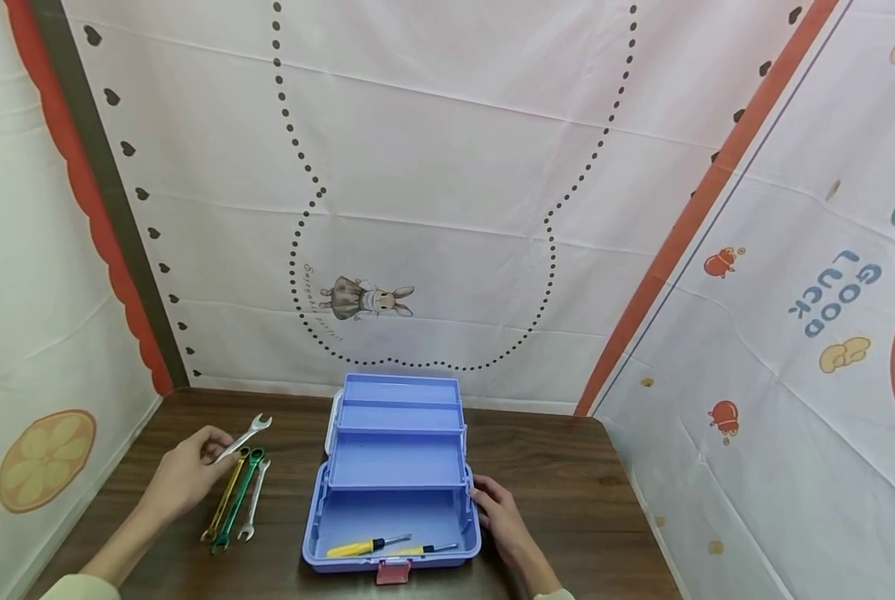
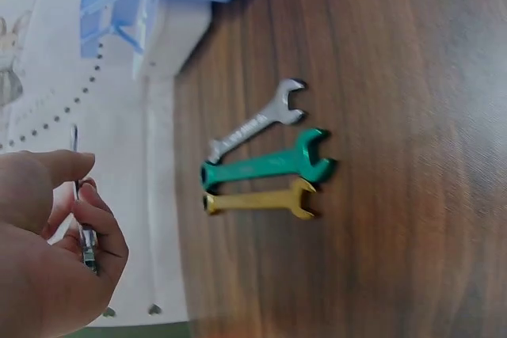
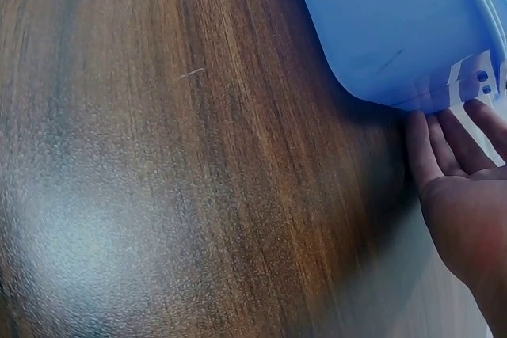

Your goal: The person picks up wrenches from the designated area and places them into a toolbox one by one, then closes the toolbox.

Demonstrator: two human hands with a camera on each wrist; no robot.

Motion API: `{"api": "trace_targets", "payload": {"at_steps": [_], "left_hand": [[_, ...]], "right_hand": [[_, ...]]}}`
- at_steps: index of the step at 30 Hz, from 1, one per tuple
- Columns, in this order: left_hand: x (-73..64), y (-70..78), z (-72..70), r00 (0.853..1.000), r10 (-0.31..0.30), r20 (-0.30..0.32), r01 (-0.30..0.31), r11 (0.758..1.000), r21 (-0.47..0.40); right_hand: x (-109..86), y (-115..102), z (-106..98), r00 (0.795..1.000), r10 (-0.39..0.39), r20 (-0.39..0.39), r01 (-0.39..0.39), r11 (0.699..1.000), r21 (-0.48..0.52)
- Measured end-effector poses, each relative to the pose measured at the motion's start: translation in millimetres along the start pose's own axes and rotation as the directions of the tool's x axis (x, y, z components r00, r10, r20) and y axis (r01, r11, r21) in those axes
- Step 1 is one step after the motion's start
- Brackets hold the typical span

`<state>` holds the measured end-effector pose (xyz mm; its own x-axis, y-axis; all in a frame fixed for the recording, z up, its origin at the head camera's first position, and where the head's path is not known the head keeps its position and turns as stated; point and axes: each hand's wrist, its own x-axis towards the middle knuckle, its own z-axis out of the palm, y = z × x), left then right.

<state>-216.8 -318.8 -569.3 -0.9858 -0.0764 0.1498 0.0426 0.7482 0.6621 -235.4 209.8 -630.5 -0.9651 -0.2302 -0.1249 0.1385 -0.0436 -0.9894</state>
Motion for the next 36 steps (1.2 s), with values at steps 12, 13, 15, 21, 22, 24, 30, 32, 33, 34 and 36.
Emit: {"api": "trace_targets", "payload": {"at_steps": [12, 13, 15, 21, 22, 24, 30, 32, 33, 34, 36], "left_hand": [[6.2, 51.8, 5.0, 0.99, 0.135, 0.027, -0.133, 0.988, -0.075], [7.0, 55.1, 5.2, 0.989, 0.143, 0.039, -0.139, 0.987, -0.085], [8.7, 61.6, 6.2, 0.984, 0.167, 0.056, -0.161, 0.982, -0.1], [15.8, 82.3, 15.1, 0.962, 0.263, 0.077, -0.249, 0.956, -0.156], [16.8, 85.8, 17.2, 0.96, 0.269, 0.081, -0.253, 0.953, -0.169], [18.3, 92.6, 21.0, 0.959, 0.27, 0.09, -0.249, 0.949, -0.192], [21.9, 110.8, 35.2, 0.955, 0.273, 0.115, -0.248, 0.95, -0.192], [22.6, 116.1, 40.4, 0.953, 0.274, 0.129, -0.248, 0.95, -0.188], [22.7, 118.5, 43.0, 0.952, 0.274, 0.136, -0.246, 0.951, -0.188], [22.8, 120.8, 45.9, 0.951, 0.275, 0.141, -0.246, 0.95, -0.192], [23.0, 125.3, 51.5, 0.949, 0.277, 0.151, -0.246, 0.95, -0.192]], "right_hand": [[1.2, 1.2, -1.7, 1.0, -0.018, 0.003, 0.018, 1.0, 0.007], [1.3, 1.5, -1.7, 1.0, -0.017, 0.006, 0.017, 1.0, 0.007], [1.5, 2.0, -1.4, 1.0, -0.015, 0.011, 0.015, 1.0, 0.006], [1.0, 1.8, -0.8, 1.0, -0.021, 0.016, 0.021, 1.0, 0.013], [0.8, 1.8, -0.9, 1.0, -0.022, 0.017, 0.022, 1.0, 0.013], [1.1, 2.0, -1.0, 1.0, -0.021, 0.016, 0.021, 1.0, 0.013], [0.6, 3.1, -1.0, 0.999, -0.032, 0.001, 0.032, 0.999, -0.005], [0.4, 3.3, -0.6, 0.999, -0.032, -0.008, 0.032, 0.999, -0.012], [0.3, 3.3, -0.2, 0.999, -0.032, -0.011, 0.032, 0.999, -0.016], [0.1, 3.2, 0.2, 0.999, -0.031, -0.013, 0.03, 0.999, -0.02], [0.0, 3.1, 1.0, 0.999, -0.03, -0.018, 0.03, 0.999, -0.029]]}}
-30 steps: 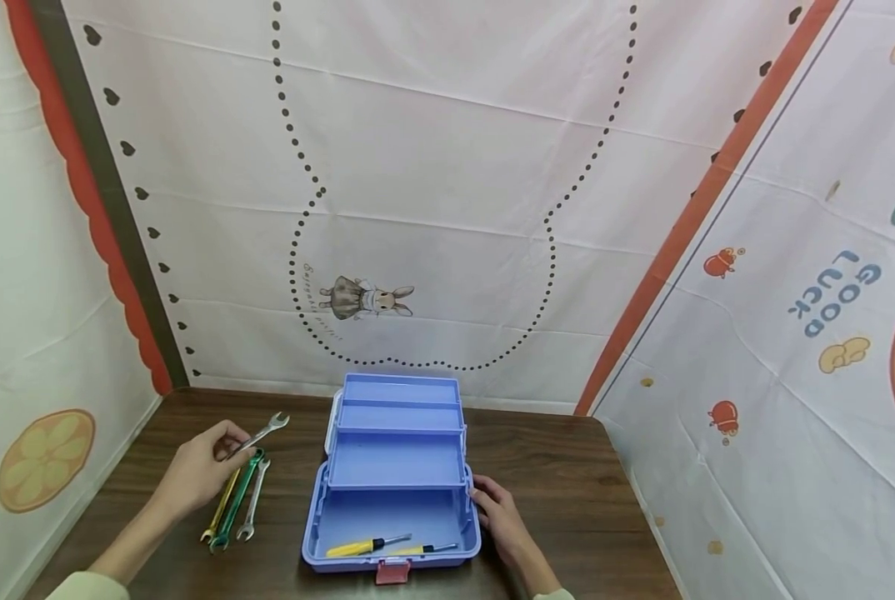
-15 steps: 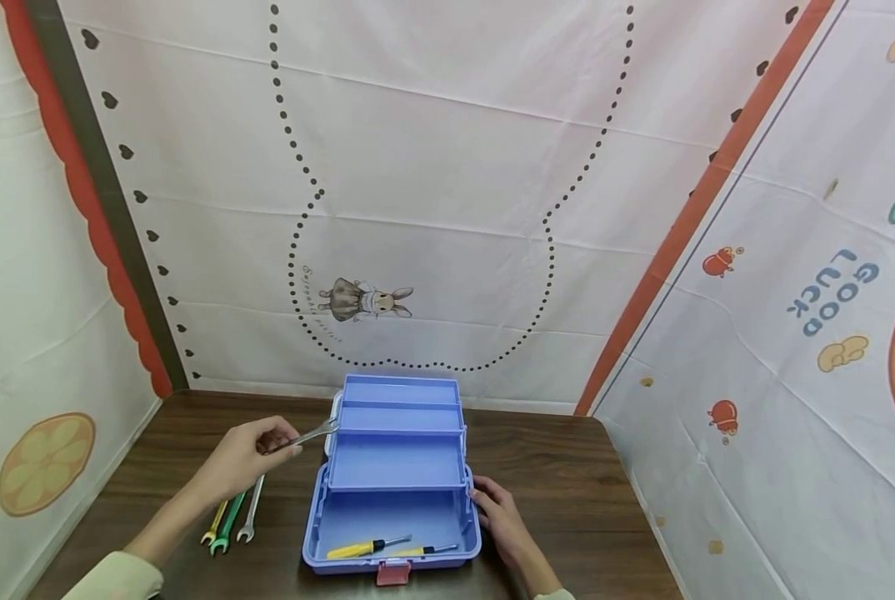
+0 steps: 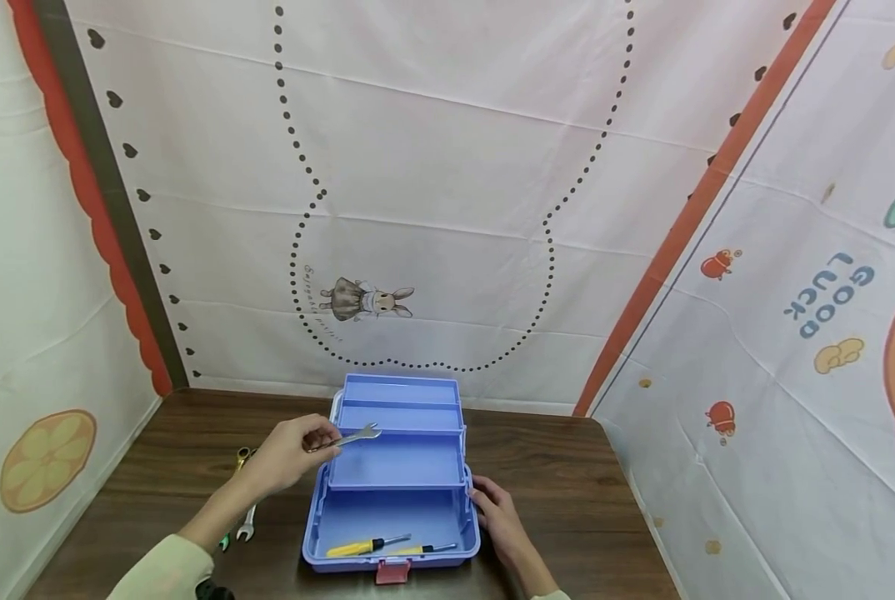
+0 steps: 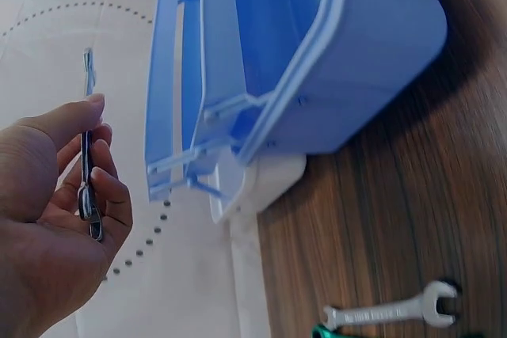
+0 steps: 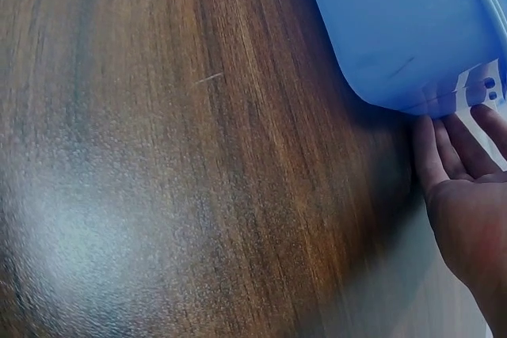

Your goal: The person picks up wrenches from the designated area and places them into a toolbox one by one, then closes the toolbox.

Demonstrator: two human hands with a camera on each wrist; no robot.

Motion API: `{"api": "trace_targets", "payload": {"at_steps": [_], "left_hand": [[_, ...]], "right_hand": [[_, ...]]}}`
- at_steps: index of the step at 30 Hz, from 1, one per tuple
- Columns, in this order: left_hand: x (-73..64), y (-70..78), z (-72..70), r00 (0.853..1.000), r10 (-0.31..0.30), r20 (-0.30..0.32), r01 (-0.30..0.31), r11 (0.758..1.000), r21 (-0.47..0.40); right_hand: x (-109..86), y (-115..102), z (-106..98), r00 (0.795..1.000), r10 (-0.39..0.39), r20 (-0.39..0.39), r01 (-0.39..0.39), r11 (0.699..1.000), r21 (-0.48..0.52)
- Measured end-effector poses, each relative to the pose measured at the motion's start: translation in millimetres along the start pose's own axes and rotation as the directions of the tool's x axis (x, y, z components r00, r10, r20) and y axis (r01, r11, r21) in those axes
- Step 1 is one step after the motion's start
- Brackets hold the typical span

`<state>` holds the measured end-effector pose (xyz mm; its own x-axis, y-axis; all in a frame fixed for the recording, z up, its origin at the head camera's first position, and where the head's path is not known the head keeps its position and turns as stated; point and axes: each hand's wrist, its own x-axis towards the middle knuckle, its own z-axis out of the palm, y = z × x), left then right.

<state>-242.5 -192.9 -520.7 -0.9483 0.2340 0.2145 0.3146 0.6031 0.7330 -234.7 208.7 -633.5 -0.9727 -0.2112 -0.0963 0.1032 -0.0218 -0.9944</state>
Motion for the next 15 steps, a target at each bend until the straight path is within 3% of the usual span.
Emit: {"api": "trace_targets", "payload": {"at_steps": [9, 15], "left_hand": [[9.3, 10.2, 24.2, 0.999, 0.033, 0.006, -0.032, 0.999, -0.037], [12.5, 12.3, 30.2, 0.997, 0.067, 0.028, -0.066, 0.997, -0.048]], "right_hand": [[-2.7, -1.7, 2.7, 1.0, 0.005, -0.022, -0.005, 1.0, -0.028], [-1.8, -1.4, 2.0, 0.999, -0.005, -0.035, 0.004, 1.0, -0.012]]}}
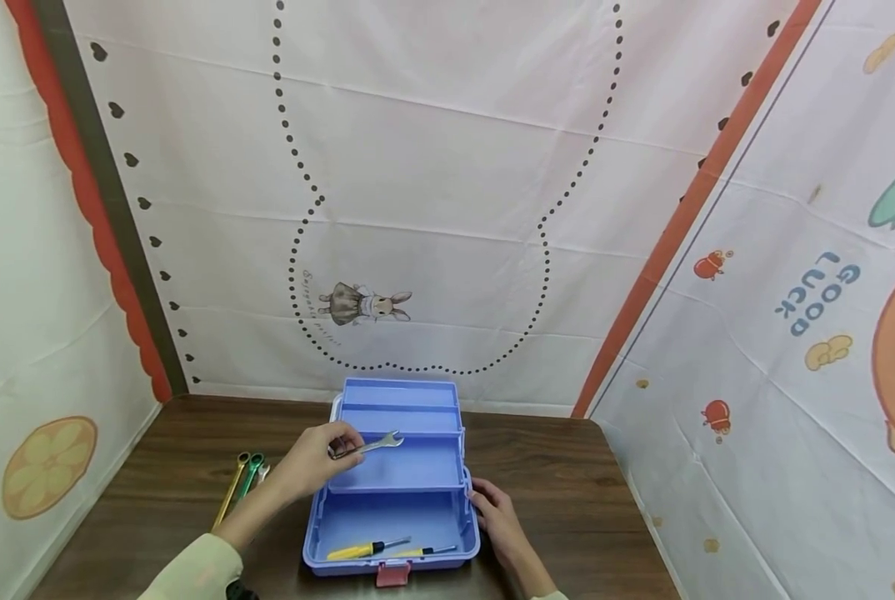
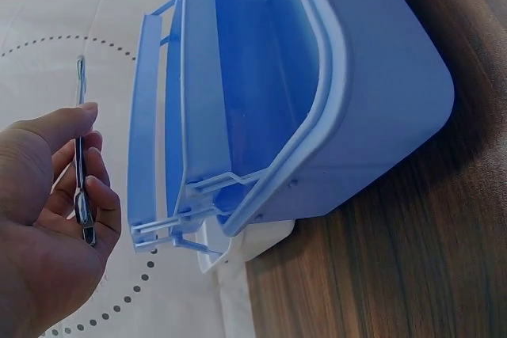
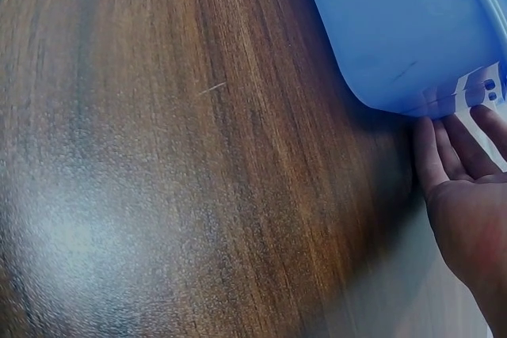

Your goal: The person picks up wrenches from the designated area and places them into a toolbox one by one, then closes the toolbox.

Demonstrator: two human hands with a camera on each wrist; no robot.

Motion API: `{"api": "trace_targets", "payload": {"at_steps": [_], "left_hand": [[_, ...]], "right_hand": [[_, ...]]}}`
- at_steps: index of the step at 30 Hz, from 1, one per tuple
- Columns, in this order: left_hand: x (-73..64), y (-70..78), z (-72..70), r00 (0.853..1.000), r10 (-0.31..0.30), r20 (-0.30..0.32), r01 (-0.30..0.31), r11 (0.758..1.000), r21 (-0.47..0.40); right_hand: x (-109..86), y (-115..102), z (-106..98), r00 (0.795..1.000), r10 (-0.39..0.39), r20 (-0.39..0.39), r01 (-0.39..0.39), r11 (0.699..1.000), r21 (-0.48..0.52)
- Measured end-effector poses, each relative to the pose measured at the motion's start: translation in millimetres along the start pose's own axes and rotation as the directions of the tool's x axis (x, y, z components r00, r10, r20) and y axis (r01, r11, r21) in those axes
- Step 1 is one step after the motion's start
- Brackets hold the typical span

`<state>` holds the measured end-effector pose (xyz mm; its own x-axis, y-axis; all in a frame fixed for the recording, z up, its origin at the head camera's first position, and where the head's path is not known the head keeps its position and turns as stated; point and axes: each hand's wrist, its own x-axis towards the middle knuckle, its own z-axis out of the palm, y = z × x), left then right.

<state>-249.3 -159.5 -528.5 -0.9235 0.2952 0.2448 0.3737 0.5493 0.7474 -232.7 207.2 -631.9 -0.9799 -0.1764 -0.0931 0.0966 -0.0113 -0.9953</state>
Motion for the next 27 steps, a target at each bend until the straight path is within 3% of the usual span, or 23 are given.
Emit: {"api": "trace_targets", "payload": {"at_steps": [13, 27], "left_hand": [[-0.2, -2.9, 14.9, 0.999, 0.03, 0.028, -0.031, 0.999, 0.023], [15.2, -9.7, 48.6, 0.991, 0.123, 0.056, -0.126, 0.99, 0.056]], "right_hand": [[0.0, 4.2, 0.3, 1.0, -0.005, 0.003, 0.005, 1.0, 0.0], [0.2, 4.3, 0.4, 1.0, -0.011, 0.003, 0.011, 1.0, 0.004]]}}
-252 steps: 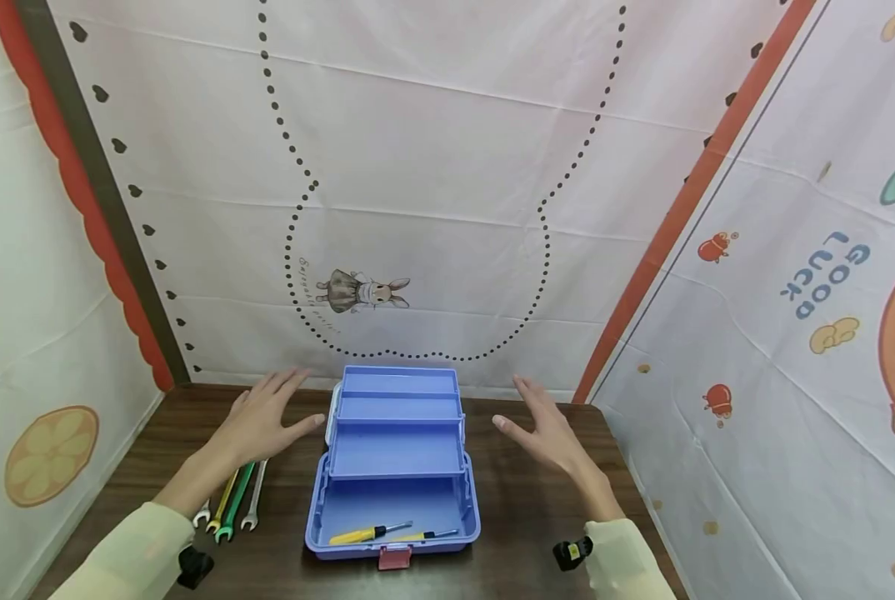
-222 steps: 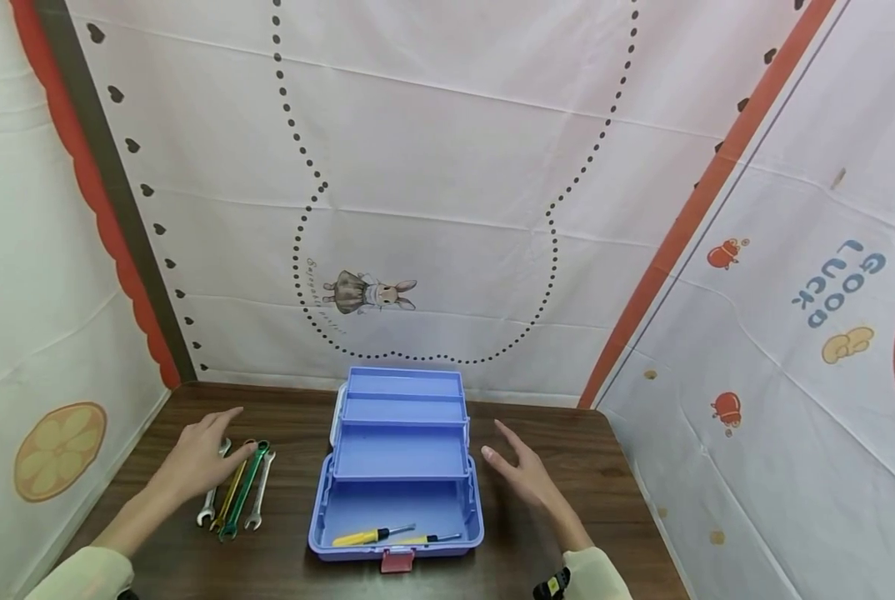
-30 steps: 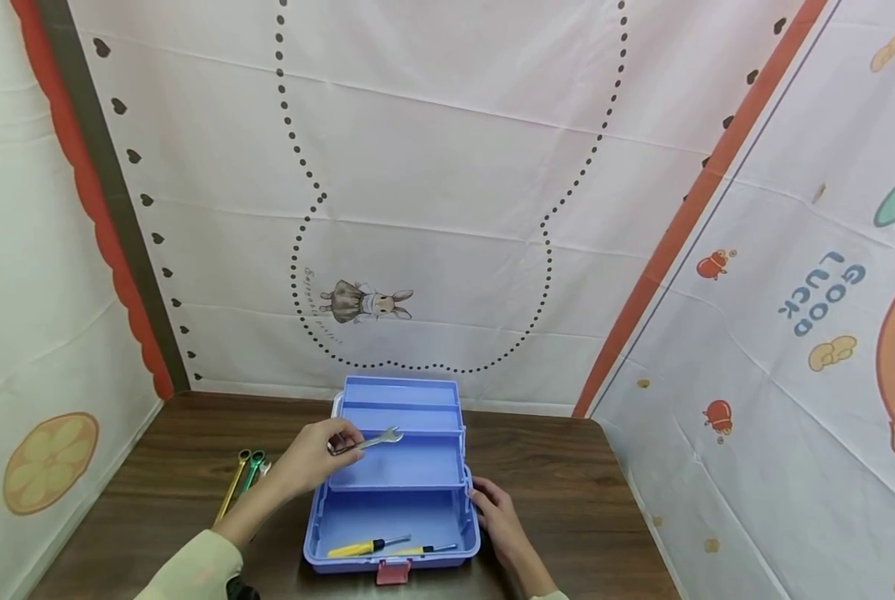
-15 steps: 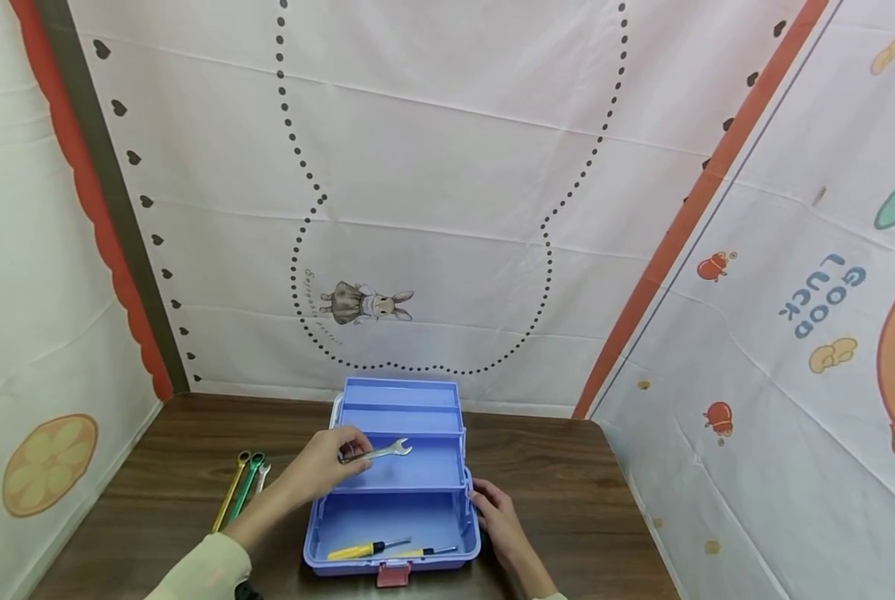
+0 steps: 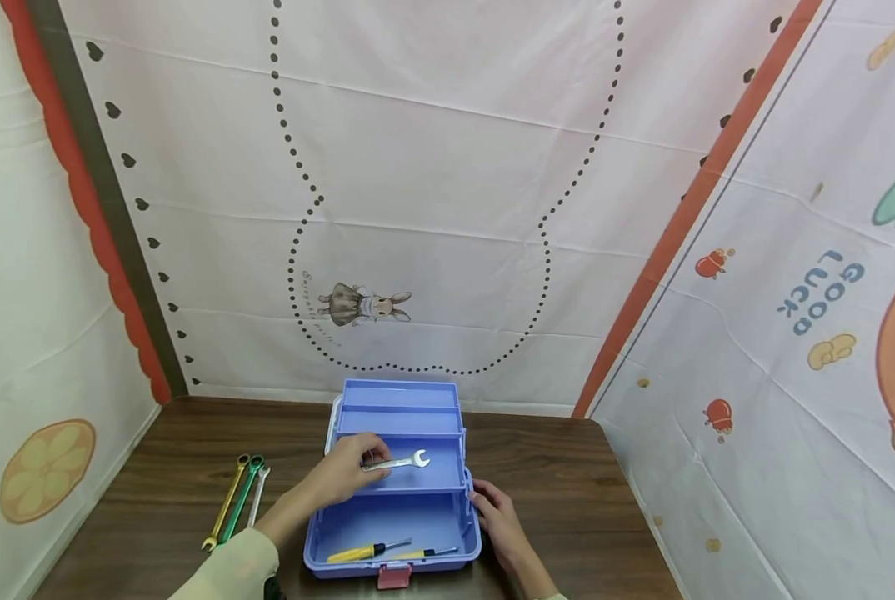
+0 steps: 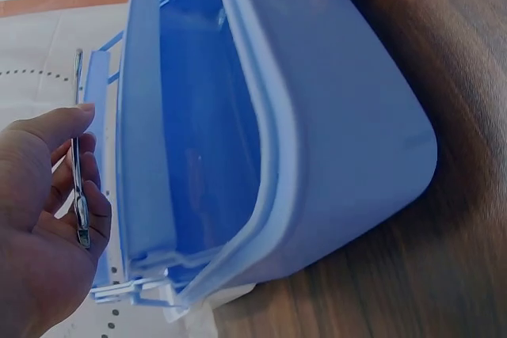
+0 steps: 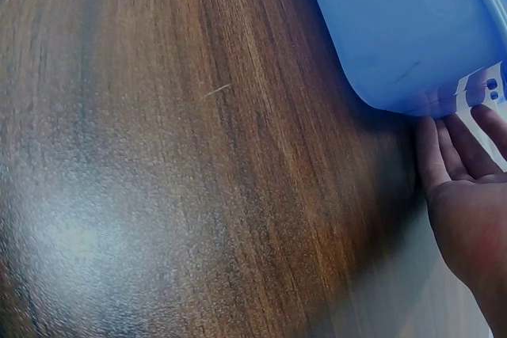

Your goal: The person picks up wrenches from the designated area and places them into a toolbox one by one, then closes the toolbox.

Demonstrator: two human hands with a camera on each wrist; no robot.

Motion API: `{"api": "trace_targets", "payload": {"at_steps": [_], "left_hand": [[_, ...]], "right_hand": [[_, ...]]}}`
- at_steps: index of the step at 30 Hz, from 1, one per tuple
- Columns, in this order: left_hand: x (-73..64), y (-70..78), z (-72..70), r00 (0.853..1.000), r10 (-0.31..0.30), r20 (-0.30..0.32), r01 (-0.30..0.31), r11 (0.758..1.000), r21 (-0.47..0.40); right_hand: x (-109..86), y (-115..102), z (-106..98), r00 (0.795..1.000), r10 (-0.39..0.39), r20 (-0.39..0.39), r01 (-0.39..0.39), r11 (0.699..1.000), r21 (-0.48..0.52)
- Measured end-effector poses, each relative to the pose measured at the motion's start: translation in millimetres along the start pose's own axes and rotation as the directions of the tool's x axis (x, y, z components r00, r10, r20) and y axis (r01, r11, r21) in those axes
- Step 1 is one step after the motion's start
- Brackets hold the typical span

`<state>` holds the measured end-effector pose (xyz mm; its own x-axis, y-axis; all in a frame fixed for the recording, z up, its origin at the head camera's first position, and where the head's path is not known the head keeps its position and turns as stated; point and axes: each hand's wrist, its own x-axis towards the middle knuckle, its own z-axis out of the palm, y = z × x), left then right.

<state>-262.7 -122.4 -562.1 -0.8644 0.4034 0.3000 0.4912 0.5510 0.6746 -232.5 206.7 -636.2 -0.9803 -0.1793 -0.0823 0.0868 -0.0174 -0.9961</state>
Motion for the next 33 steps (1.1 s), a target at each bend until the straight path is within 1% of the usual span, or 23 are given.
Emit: {"api": "trace_targets", "payload": {"at_steps": [3, 6, 11, 14, 16, 24, 29, 33], "left_hand": [[2.1, -0.9, 7.0, 1.0, 0.009, 0.005, -0.009, 1.0, -0.003], [3.8, -2.0, 13.4, 1.0, 0.014, 0.024, -0.013, 1.0, -0.017], [5.4, -4.7, 21.3, 0.999, -0.003, 0.052, 0.004, 1.0, -0.028], [6.0, -5.3, 22.9, 0.998, -0.03, 0.056, 0.032, 0.999, -0.033], [5.9, -5.2, 23.1, 0.998, -0.036, 0.056, 0.038, 0.998, -0.041], [5.7, -6.4, 24.4, 0.994, -0.086, 0.068, 0.088, 0.996, -0.025], [6.7, -5.3, 25.7, 0.992, -0.088, 0.092, 0.093, 0.995, -0.047], [8.2, -5.2, 25.3, 0.99, -0.088, 0.111, 0.095, 0.994, -0.06]], "right_hand": [[-0.2, 0.0, -0.3, 1.0, 0.005, -0.009, -0.005, 1.0, -0.004], [-0.5, -0.1, -0.2, 1.0, 0.009, -0.018, -0.009, 1.0, -0.01], [-0.3, 0.2, 0.7, 1.0, 0.014, -0.019, -0.014, 1.0, -0.011], [-0.1, 0.2, 1.2, 1.0, 0.015, -0.018, -0.015, 1.0, -0.009], [0.2, 0.3, 1.4, 1.0, 0.012, -0.017, -0.012, 1.0, -0.01], [0.5, 0.7, 1.8, 1.0, 0.014, -0.013, -0.014, 1.0, -0.006], [-0.8, 0.0, 0.7, 1.0, 0.016, -0.021, -0.016, 1.0, -0.013], [-1.2, -1.0, 0.7, 1.0, 0.016, -0.017, -0.016, 1.0, 0.0]]}}
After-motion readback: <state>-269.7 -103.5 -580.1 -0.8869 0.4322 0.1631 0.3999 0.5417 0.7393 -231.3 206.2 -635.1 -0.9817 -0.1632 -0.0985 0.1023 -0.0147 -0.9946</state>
